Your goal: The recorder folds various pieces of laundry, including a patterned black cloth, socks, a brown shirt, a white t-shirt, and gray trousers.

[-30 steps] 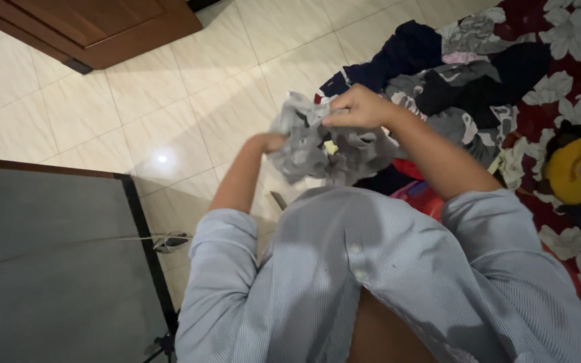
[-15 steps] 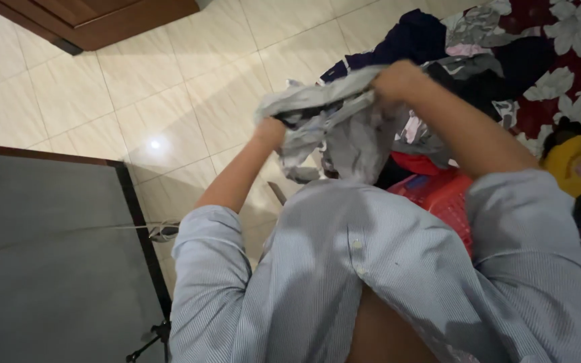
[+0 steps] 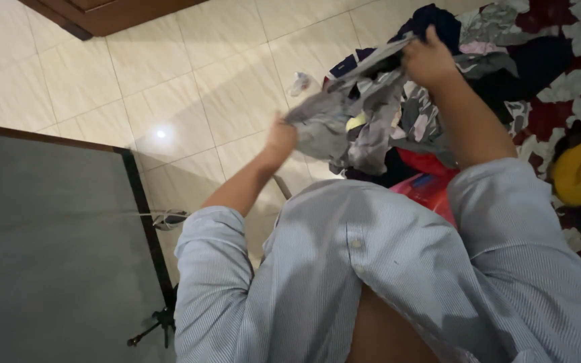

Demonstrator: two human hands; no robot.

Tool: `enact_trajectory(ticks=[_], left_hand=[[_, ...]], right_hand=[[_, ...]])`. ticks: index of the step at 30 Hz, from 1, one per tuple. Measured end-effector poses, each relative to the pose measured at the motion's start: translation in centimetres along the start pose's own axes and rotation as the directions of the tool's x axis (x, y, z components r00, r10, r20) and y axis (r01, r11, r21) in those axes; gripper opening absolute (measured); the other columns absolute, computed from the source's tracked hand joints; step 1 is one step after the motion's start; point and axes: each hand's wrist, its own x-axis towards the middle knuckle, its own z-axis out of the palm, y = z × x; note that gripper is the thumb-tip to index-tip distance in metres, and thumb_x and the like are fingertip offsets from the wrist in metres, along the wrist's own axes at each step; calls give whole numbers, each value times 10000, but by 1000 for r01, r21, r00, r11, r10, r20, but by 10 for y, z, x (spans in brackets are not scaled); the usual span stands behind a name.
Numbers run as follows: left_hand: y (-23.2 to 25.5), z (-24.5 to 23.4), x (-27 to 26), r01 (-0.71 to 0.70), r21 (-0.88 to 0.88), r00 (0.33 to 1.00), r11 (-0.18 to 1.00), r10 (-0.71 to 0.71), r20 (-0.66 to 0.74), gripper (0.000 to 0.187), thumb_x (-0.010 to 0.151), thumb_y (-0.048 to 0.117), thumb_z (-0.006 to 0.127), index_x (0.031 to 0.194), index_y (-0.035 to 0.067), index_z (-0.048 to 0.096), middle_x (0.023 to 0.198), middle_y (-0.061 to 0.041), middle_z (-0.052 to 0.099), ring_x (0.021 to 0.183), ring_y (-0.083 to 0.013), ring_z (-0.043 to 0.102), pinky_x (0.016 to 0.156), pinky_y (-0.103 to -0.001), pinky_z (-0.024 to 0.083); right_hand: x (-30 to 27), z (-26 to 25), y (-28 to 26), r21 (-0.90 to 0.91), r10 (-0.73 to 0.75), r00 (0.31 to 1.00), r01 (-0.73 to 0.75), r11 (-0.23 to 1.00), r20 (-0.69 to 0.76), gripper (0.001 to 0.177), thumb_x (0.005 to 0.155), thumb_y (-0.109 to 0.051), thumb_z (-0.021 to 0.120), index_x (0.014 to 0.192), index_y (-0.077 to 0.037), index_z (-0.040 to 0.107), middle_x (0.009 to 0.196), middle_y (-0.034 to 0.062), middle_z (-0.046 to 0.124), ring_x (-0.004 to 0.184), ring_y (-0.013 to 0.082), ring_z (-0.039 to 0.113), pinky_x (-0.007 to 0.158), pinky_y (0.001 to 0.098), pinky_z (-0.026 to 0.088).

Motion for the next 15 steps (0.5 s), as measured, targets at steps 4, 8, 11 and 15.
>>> enact_trajectory(ticks=[4, 8, 11, 15], left_hand=[[-74, -63, -41, 221, 124, 975, 967, -223, -2, 354, 998, 217, 522, 1311, 144, 670, 1223, -51, 712, 1244, -298, 617, 1222, -687, 30], [-123, -54, -36, 464, -102, 850, 880, -475, -226, 314, 967, 189, 538, 1230, 112, 692, 1290, -79, 622, 1321, -275, 520, 1193, -643, 160], [-146, -71, -42, 482, -192, 752, 855, -516, -410, 300, 984, 186, 554, 1200, 53, 713, 1309, -101, 610, 1253, -283, 566, 1141, -582, 284], [-164, -108, -55, 380, -281, 657, 881, -471, -589, 207, 971, 115, 589, 1118, 33, 710, 1388, -100, 556, 1281, -259, 555, 1149, -564, 305]], right_hand=[[-9, -30, -8, 63, -143, 975, 155, 986, -167, 188, 888, -260, 593, 1026, -263, 720, 1074, -71, 642, 1200, 138, 562, 1126, 520, 341], [-1, -50, -7, 157, -249, 905, 317, 935, -346, 128, 890, -258, 645, 1010, -257, 690, 1079, -89, 609, 1249, 111, 531, 1032, 468, 362], [3, -78, 3, 144, -189, 900, 263, 954, -392, 92, 896, -305, 675, 967, -251, 697, 1132, -103, 607, 1306, 119, 510, 1024, 479, 352], [7, -117, 22, 74, -35, 863, 84, 994, -505, 245, 838, -441, 711, 891, -206, 751, 1279, -98, 653, 1344, 145, 502, 1069, 537, 327]])
